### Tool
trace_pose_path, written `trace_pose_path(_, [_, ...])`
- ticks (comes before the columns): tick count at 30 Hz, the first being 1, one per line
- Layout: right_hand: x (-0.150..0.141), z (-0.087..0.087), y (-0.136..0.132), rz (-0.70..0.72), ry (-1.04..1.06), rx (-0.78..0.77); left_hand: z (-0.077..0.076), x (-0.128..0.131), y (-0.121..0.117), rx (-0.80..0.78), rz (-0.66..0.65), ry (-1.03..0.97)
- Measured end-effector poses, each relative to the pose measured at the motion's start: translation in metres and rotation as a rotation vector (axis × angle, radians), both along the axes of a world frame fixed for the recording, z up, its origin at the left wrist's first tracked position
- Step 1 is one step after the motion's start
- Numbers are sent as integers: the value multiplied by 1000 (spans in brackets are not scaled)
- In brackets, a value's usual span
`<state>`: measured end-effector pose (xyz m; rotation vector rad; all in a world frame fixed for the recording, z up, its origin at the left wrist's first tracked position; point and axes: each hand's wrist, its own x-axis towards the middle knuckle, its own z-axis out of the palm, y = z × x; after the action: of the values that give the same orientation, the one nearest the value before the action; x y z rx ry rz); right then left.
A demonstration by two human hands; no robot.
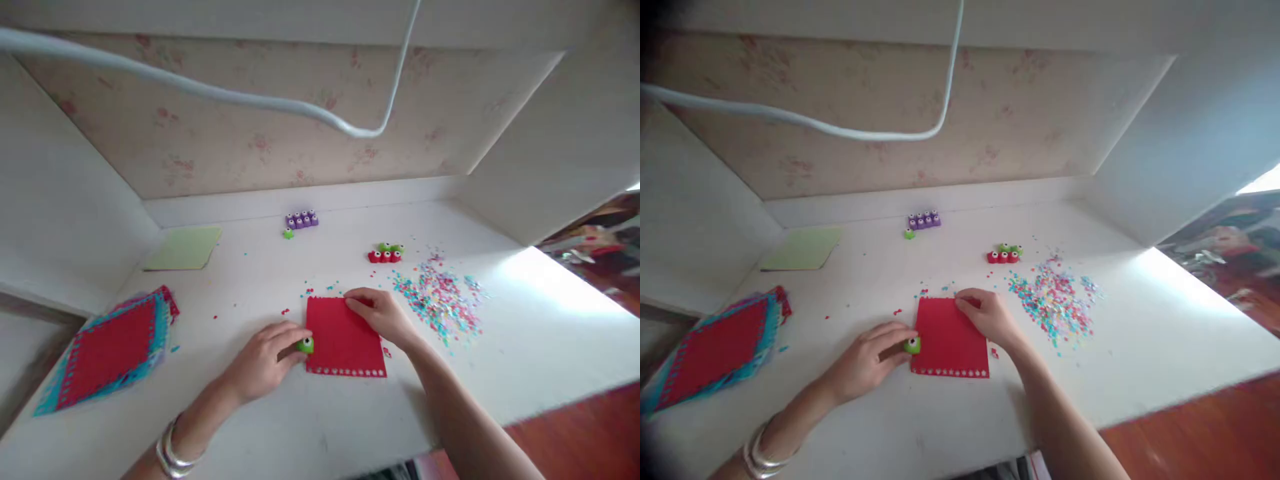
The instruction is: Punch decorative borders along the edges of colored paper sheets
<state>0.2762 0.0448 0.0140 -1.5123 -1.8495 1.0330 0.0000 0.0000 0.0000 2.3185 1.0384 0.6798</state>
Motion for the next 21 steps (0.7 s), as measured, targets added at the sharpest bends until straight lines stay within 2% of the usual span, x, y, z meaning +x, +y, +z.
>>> trace_pose_path(3, [-1, -1, -1, -70, -107, 333, -3, -2, -3, 3, -7, -9])
trace_pose_path(6, [-4, -2, -13, 18, -169, 542, -1, -4, -5, -25, -18, -20])
trace_pose_path(9, [-10, -5, -32, 200, -255, 561, 1, -6, -6, -41, -40, -28])
trace_pose_path(11, [-14, -8, -42, 269, -340, 551, 2, -6, -6, -30, -45, -34])
trace_pose_path(14, [-18, -12, -49, 296, -407, 538, 2, -5, -7, -11, -38, -36])
trace_pose_path(21, [-18, -13, -48, 288, -428, 544, 3, -6, -9, 11, -52, -37])
